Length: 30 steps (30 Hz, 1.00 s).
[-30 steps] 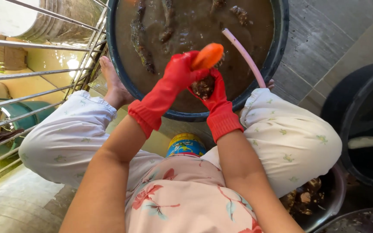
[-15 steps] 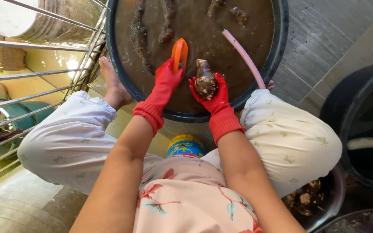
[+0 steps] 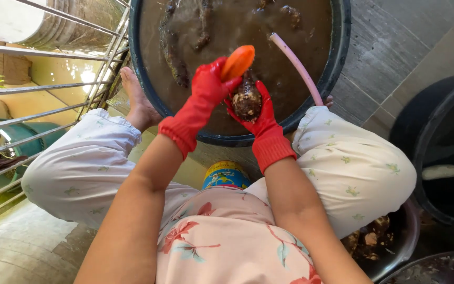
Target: A person wearing red gloves uses an orange scrub brush to clean a large, muddy root vegetable in a basin of water.
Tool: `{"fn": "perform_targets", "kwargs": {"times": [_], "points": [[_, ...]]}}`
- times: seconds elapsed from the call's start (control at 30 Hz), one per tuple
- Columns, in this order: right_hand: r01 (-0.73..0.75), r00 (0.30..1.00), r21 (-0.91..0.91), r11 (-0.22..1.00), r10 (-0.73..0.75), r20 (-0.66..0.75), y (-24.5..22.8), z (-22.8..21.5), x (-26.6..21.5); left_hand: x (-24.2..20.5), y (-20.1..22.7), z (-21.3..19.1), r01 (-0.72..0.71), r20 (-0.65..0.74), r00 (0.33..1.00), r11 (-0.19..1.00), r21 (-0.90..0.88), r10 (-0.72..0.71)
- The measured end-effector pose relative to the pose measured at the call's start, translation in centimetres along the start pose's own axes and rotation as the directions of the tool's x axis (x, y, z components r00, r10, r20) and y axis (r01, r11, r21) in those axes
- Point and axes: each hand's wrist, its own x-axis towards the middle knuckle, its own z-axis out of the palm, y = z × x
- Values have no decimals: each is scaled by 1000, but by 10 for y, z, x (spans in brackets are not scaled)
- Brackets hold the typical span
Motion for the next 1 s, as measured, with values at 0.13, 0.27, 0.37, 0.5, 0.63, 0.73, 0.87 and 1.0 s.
{"fn": "perform_targets", "kwargs": {"times": [0.13,0.27,0.37,0.5,0.63,0.73,0.87,1.0], "points": [[73,997,88,993,-75,21,6,15,-15,23,-16,12,86,-135,987,996,-10,-86],[95,995,68,993,-92,-51,-12,-1,-1,-18,23,-2,126,34,992,958,-258,-121],[98,991,-19,995,-100,-90,-9,-4,3,-37,38,-9,51,127,991,994,-92,-39],[68,995,28,997,-66,-76,-4,10,-4,-1,-2,-3,-35,37,999,997,-64,37],[26,997,20,999,-25,-74,-20,-12,11,33,-60,35,58,-276,961,992,109,-26],[71,993,48,996,-66,-102,-15,3,2,15,-57,30,165,-180,974,978,129,-141],[94,988,90,992,-82,-132,-12,3,11,11,-64,52,273,-7,961,951,-147,-278],[119,987,163,979,-98,-131,-6,8,6,-31,9,21,123,-22,987,845,-521,-157]]}}
